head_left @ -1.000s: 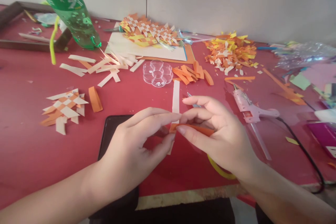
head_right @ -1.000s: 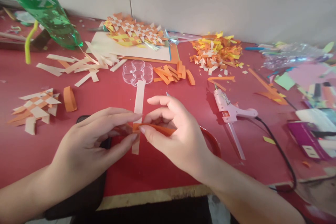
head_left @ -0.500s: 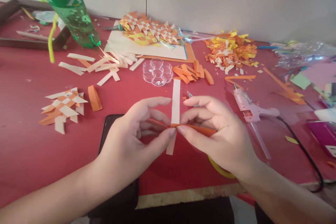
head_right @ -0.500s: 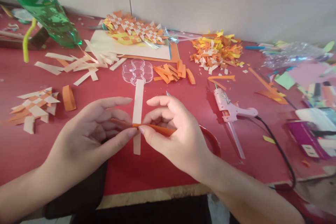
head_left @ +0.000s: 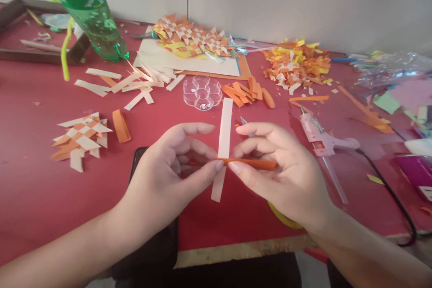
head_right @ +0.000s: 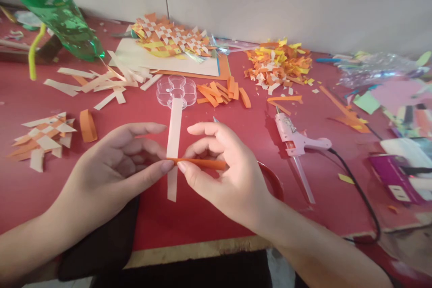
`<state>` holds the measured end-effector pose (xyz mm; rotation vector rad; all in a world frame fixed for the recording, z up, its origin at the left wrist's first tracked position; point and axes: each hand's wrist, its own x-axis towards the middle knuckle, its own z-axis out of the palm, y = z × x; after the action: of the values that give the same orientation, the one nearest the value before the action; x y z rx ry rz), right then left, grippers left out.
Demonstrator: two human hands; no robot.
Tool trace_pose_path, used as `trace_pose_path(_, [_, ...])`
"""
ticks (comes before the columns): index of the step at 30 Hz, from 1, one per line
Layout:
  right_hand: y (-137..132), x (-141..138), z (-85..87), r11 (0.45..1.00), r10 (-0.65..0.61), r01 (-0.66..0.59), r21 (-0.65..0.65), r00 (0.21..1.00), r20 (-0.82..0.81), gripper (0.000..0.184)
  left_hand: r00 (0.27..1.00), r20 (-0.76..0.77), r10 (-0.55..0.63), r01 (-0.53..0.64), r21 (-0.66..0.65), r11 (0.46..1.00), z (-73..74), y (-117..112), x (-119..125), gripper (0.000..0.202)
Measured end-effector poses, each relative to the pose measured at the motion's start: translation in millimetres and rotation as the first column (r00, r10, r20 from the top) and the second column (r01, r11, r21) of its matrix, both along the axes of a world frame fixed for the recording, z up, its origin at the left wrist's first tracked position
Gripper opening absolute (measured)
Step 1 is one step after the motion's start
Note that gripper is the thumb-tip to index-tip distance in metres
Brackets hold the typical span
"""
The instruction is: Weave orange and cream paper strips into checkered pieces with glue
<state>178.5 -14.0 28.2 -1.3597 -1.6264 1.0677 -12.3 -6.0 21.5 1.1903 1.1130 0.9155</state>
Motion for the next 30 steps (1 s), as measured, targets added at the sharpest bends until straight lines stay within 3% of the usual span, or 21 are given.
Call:
trace_pose_path(11, [-0.5,0.5,0.1,1.000,0.007,-0.007,-0.009,1.000,-0.011,0.034,0.999,0.039,-0.014,0.015,-0.025,1.000,0.2,-0.6,-1.3,0.032])
trace_pose_path(19, [0.6,0.6,-0.2,1.000,-0.009,0.009,-0.012,1.000,-0.020,0.033,0.999,0.039,-0.018,0.017,0.027,0.999,-4.0,-0.7,0.5,0.032])
trace_pose_path(24, [2.2,1.6,-0.5,0.994,-0.064,0.055,-0.099,0.994,-0.089,0.031,0.998,0.059,-0.004,0.002,0.031,1.000,-0.6,-1.1,-1.6,0.015])
trace_pose_path(30, [5.1,2.5,-2.4,0.986,-0.093,0.065,-0.151,0.979,-0.182,0.030,0.991,-0.123,0.059,-0.048,0.098,0.994,-4.4,2.3,-3.7,0.015])
